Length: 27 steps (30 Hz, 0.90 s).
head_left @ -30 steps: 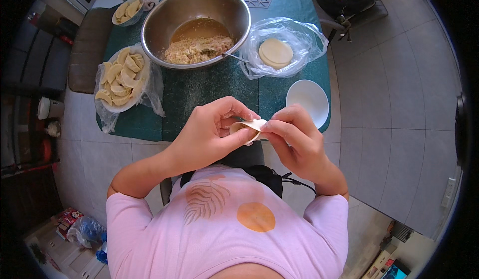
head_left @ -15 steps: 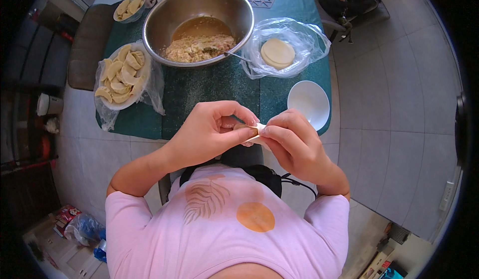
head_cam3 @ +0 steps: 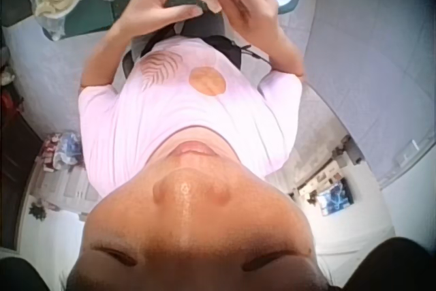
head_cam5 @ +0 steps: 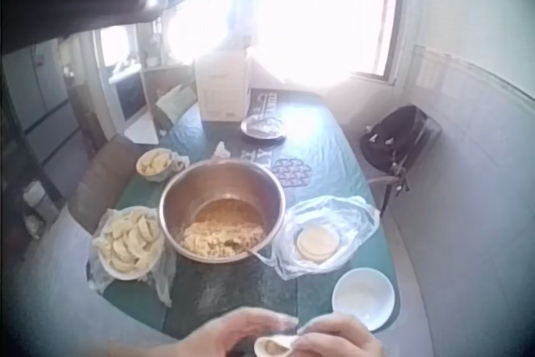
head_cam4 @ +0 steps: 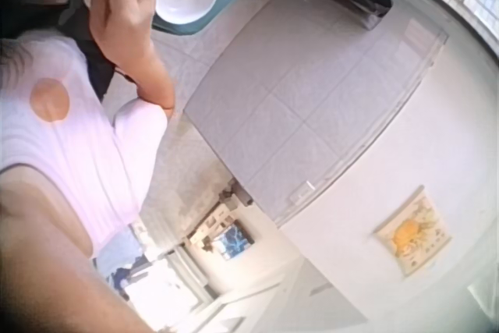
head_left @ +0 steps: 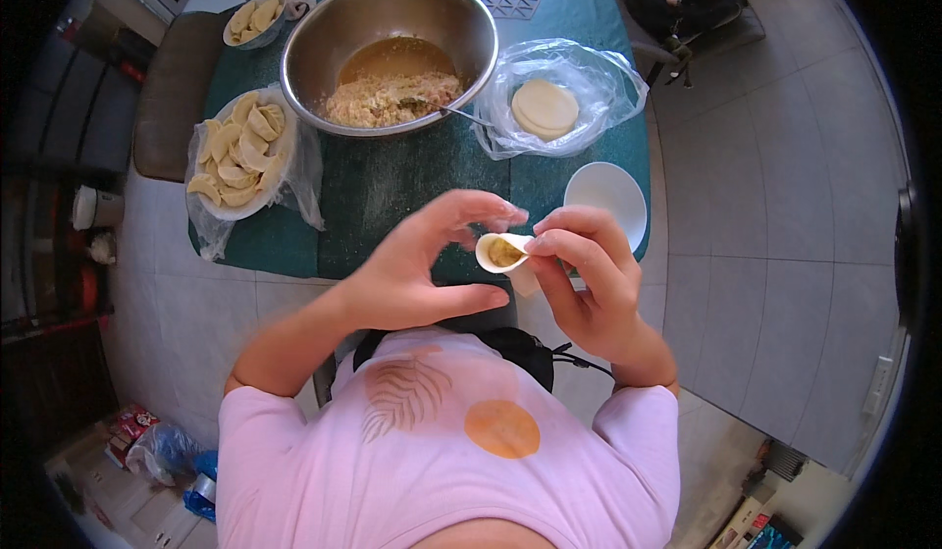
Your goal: The person scoops a meat and vegetable filling from a metal bowl onto round dough wrappers using a spoon. They then fold the wrappers over the filling and pleat the edges to seal the dumplings. The finished dumplings are placed on a plate lined with plastic wrap.
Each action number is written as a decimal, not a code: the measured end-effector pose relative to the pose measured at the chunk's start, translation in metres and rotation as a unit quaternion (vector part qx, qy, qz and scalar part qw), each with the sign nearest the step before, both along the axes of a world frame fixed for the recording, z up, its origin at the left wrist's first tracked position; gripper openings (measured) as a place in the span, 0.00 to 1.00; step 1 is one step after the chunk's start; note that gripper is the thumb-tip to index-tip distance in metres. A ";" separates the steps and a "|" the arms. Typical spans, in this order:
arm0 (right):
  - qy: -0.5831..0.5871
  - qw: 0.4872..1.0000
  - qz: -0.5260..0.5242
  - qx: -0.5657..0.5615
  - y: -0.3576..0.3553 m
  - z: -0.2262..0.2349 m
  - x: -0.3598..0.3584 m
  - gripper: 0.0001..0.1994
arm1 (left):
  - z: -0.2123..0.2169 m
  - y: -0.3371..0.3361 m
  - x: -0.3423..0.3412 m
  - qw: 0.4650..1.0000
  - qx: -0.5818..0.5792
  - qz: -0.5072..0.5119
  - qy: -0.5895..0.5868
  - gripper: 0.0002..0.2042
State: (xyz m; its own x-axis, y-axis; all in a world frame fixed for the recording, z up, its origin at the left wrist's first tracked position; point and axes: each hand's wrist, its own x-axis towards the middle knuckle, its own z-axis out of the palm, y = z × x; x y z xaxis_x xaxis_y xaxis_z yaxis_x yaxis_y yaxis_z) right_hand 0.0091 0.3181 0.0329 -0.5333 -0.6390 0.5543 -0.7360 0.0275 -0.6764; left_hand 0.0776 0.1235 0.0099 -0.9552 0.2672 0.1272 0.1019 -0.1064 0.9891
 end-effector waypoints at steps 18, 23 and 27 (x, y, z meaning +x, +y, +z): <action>-0.042 0.998 0.013 0.036 -0.020 0.004 -0.006 0.11 | -0.012 0.031 0.018 0.973 0.188 0.131 -0.031 0.20; 0.035 0.999 0.007 0.016 -0.022 -0.001 -0.009 0.12 | -0.015 0.033 0.017 0.966 0.180 0.178 0.047 0.18; -0.039 0.999 0.001 -0.003 -0.024 0.001 -0.005 0.13 | -0.020 0.029 0.021 0.970 0.176 0.161 0.037 0.18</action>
State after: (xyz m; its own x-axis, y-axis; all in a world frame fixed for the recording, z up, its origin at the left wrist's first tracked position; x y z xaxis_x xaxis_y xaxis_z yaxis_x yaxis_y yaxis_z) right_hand 0.0041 0.2940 0.0336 -0.5744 -0.6370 0.5142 -0.6807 0.0228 -0.7322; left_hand 0.0984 0.1526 -0.0102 -0.9670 -0.1160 0.2270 0.2544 -0.3871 0.8862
